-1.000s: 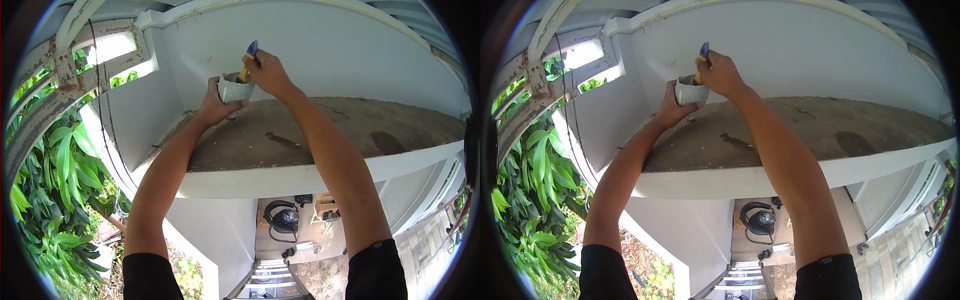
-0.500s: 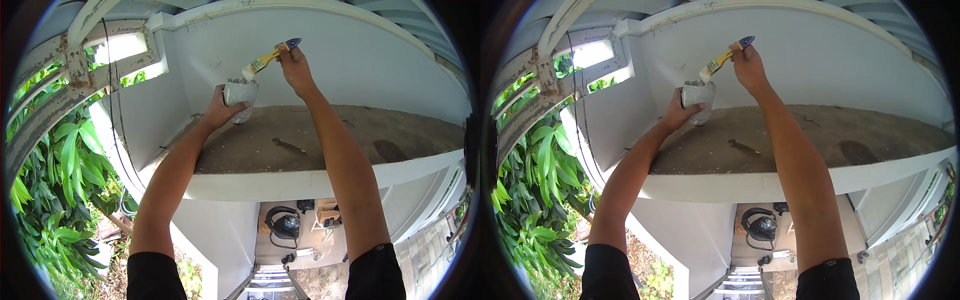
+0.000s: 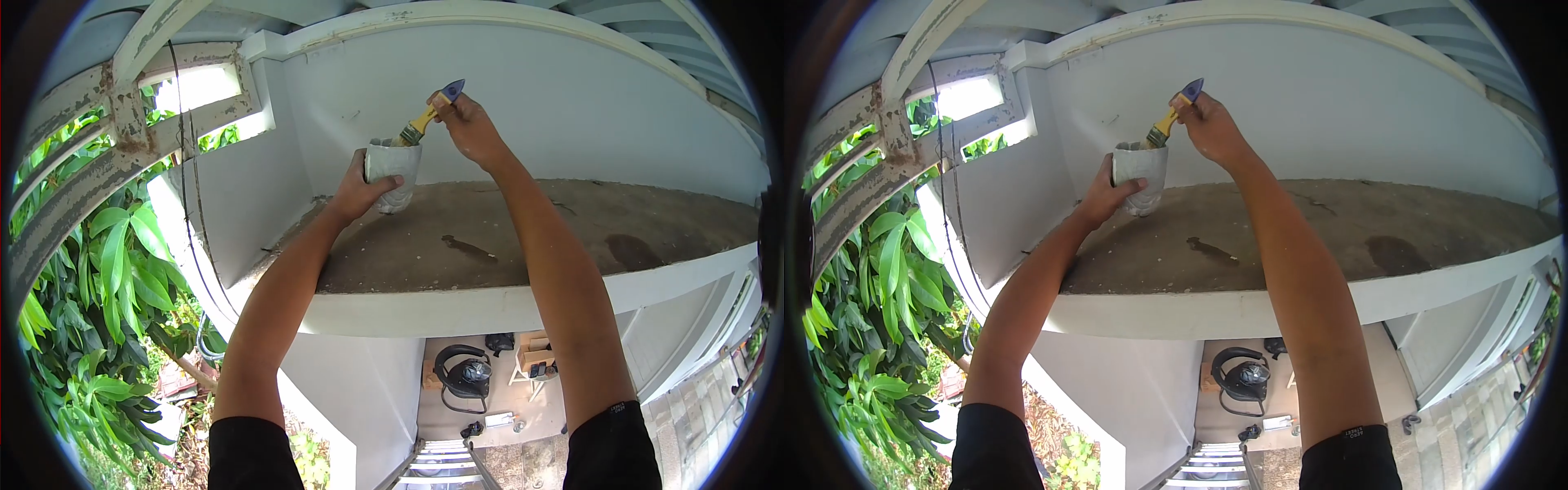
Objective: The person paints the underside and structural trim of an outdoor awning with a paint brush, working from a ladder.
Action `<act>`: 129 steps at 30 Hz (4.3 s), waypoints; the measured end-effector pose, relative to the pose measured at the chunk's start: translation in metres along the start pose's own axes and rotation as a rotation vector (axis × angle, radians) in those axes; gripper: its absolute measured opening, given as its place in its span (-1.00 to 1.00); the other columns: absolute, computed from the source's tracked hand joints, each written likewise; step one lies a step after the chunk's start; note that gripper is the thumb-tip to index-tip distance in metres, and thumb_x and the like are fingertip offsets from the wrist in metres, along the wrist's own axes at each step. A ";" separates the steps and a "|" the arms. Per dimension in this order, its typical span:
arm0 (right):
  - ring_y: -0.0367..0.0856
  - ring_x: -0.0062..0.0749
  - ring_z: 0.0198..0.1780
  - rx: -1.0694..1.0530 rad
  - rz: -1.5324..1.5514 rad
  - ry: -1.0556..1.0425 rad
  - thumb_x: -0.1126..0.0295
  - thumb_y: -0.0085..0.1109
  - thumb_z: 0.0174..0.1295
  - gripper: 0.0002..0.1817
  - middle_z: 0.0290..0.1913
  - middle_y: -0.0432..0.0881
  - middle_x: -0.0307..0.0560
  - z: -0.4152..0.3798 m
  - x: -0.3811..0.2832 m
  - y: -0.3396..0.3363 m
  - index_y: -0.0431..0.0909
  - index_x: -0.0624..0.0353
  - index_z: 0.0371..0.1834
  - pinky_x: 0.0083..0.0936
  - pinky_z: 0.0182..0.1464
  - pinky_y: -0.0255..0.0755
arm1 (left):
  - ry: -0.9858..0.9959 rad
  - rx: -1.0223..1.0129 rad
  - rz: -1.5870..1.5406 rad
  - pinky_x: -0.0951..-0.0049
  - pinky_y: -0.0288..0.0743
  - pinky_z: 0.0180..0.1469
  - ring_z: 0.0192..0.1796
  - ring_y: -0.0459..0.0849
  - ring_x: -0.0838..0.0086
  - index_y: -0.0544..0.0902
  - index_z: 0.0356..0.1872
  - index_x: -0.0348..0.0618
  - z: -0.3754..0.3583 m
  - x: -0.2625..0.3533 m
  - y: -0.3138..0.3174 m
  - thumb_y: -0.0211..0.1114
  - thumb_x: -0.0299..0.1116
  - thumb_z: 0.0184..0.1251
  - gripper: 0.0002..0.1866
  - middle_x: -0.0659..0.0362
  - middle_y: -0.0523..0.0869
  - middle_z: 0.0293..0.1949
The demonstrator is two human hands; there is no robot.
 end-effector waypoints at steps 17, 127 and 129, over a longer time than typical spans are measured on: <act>0.63 -0.35 -0.01 -0.019 -0.093 -0.112 0.09 0.10 0.62 -0.64 -0.08 0.71 -0.05 -0.001 -0.011 -0.005 0.61 0.16 0.15 -0.34 0.18 0.52 | 0.012 0.037 0.117 0.25 0.61 0.21 0.18 0.67 0.25 0.23 0.39 -0.44 -0.001 -0.002 -0.005 0.61 -0.20 0.18 -0.08 -0.11 0.63 0.15; 0.79 -0.17 0.01 0.421 -0.860 -0.401 0.16 0.14 0.48 -0.69 -0.07 0.83 -0.10 0.192 -0.018 0.153 0.69 -0.26 0.22 -0.06 0.02 0.56 | -0.050 0.241 0.771 -0.06 0.61 0.25 0.27 0.60 -0.09 0.33 0.32 -0.28 -0.010 -0.005 -0.050 0.60 0.04 -0.03 -0.04 -0.17 0.60 0.18; 0.80 -0.20 -0.02 0.455 -0.795 -0.534 0.19 0.17 0.47 -0.69 -0.10 0.83 -0.13 0.191 -0.017 0.148 0.70 -0.28 0.22 -0.07 0.01 0.55 | -0.050 0.216 0.763 -0.06 0.61 0.25 0.27 0.60 -0.09 0.33 0.32 -0.28 -0.009 -0.004 -0.048 0.60 0.05 -0.03 -0.04 -0.17 0.59 0.19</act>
Point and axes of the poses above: each hand's wrist, its own z-axis towards the middle knuckle, its own y-axis out of the palm, x = y × z, the point moved 2 cm from there along z, towards the middle knuckle
